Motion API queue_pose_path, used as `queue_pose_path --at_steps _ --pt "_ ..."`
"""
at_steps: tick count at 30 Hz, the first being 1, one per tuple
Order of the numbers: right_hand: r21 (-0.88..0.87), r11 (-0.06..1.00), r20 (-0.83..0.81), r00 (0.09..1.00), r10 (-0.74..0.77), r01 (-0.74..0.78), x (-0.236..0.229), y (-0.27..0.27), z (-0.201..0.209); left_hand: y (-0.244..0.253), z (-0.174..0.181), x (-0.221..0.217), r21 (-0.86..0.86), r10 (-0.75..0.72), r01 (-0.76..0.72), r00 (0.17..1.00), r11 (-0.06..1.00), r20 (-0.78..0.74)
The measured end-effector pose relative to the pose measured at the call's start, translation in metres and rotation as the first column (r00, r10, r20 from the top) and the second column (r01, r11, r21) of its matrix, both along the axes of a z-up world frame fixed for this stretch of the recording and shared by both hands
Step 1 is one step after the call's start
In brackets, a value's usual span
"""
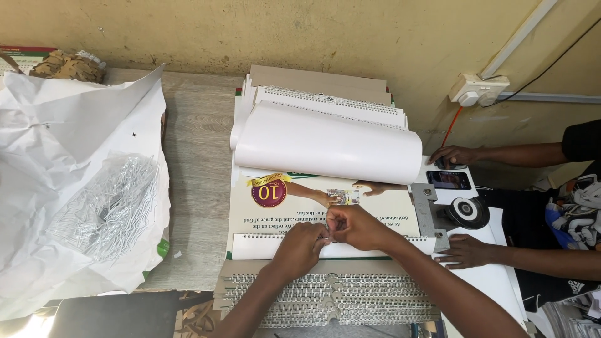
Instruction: The person assembles wall calendars by inserting metal spiral rings into the punched holes of the calendar pages. They repeatedly pick up rings, thread them through the holes, and secure them to bind the pages together.
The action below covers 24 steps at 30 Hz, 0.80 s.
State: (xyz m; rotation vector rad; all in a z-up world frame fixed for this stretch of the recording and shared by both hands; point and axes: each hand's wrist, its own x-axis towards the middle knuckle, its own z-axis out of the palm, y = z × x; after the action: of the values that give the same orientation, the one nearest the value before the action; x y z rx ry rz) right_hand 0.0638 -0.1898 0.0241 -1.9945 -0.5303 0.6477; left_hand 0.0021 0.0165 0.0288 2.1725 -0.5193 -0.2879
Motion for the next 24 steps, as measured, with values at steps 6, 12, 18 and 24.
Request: queue_pose_path --at_steps 6,12,18,24 --pt "0.009 0.999 -0.084 0.996 -0.04 0.041 -0.012 0.005 0.021 0.002 -0.02 -0.006 0.137 0.035 -0.048 0.995 0.989 0.096" --pt "-0.009 1.0 -0.156 0.988 -0.011 0.01 -0.012 0.006 0.022 0.009 -0.048 -0.01 0.293 -0.005 -0.074 0.966 0.953 0.259" --pt "0.019 0.998 -0.195 0.979 -0.061 0.066 -0.01 0.008 0.021 0.01 -0.054 -0.006 0.199 0.014 -0.091 0.935 0.976 0.356" --pt "-0.115 0.991 -0.159 0.983 -0.091 0.073 -0.017 0.013 0.029 0.01 -0.054 -0.007 0.202 0.001 -0.079 0.933 0.976 0.359"
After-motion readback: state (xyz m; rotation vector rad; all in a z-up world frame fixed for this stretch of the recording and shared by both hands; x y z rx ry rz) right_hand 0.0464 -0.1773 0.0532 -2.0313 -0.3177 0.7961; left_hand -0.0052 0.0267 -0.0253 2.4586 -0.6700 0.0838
